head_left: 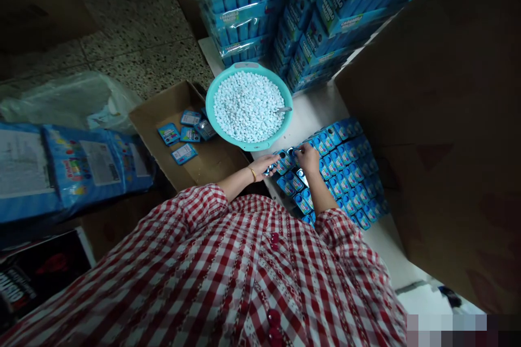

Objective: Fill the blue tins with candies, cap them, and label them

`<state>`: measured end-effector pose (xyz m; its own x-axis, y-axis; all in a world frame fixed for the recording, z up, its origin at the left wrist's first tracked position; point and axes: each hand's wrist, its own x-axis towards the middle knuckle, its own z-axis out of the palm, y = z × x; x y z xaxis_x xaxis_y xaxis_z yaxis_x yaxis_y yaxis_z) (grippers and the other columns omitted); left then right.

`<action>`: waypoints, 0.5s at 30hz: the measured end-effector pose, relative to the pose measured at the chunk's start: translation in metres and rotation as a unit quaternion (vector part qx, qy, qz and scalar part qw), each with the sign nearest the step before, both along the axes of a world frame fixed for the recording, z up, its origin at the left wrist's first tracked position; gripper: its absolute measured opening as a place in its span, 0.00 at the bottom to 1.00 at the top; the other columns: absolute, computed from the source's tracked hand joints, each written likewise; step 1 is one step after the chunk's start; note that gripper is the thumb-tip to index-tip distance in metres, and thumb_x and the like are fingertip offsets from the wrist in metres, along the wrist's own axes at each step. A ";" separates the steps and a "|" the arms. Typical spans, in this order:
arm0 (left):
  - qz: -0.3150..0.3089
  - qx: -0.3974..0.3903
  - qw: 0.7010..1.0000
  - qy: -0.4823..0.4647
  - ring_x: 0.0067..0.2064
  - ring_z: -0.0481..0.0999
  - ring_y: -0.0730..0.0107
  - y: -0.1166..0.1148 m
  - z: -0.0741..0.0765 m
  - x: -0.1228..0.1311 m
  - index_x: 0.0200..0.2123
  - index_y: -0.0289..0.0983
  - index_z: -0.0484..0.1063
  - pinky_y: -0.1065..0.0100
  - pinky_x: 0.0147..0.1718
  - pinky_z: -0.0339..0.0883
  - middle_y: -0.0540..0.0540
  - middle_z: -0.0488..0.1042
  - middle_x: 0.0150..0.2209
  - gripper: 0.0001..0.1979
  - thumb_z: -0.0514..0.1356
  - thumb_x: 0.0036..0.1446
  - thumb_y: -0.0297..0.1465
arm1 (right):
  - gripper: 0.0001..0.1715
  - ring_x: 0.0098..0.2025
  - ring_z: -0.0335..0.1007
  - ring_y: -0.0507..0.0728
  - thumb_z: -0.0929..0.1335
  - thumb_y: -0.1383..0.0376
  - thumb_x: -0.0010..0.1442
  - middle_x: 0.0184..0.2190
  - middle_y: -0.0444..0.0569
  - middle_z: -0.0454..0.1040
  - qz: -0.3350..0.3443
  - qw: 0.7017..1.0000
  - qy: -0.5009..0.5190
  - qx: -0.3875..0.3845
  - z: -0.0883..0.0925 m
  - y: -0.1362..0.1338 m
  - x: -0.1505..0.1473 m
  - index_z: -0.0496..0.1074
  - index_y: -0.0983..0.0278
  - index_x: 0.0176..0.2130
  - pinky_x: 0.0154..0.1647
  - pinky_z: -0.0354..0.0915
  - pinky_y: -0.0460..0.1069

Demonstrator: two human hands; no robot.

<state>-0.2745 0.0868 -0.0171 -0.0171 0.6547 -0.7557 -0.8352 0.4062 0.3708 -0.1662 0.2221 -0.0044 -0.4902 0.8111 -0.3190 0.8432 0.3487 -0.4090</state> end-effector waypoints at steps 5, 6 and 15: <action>0.016 -0.002 1.000 0.002 0.18 0.64 0.83 -0.011 0.007 -0.002 0.31 0.32 0.70 0.80 0.14 0.53 0.48 0.70 0.22 0.13 0.63 0.52 0.37 | 0.16 0.46 0.70 0.62 0.67 0.64 0.55 0.42 0.58 0.74 0.063 0.977 -0.205 -0.005 0.001 0.014 -0.031 0.69 0.66 0.45 0.43 0.63 0.52; 0.020 0.002 1.000 0.000 0.19 0.64 0.83 -0.012 0.009 -0.002 0.31 0.32 0.71 0.80 0.14 0.52 0.48 0.71 0.22 0.13 0.63 0.52 0.37 | 0.19 0.47 0.70 0.63 0.68 0.64 0.55 0.44 0.59 0.74 0.062 0.972 -0.225 -0.015 0.001 0.017 -0.036 0.69 0.66 0.46 0.43 0.64 0.52; 0.029 -0.038 0.998 0.029 0.17 0.61 0.81 -0.010 0.004 -0.009 0.37 0.32 0.73 0.77 0.14 0.49 0.48 0.71 0.23 0.15 0.58 0.57 0.39 | 0.15 0.43 0.69 0.58 0.65 0.61 0.59 0.42 0.53 0.73 0.156 0.987 0.035 -0.012 0.009 -0.021 -0.009 0.72 0.62 0.45 0.44 0.63 0.51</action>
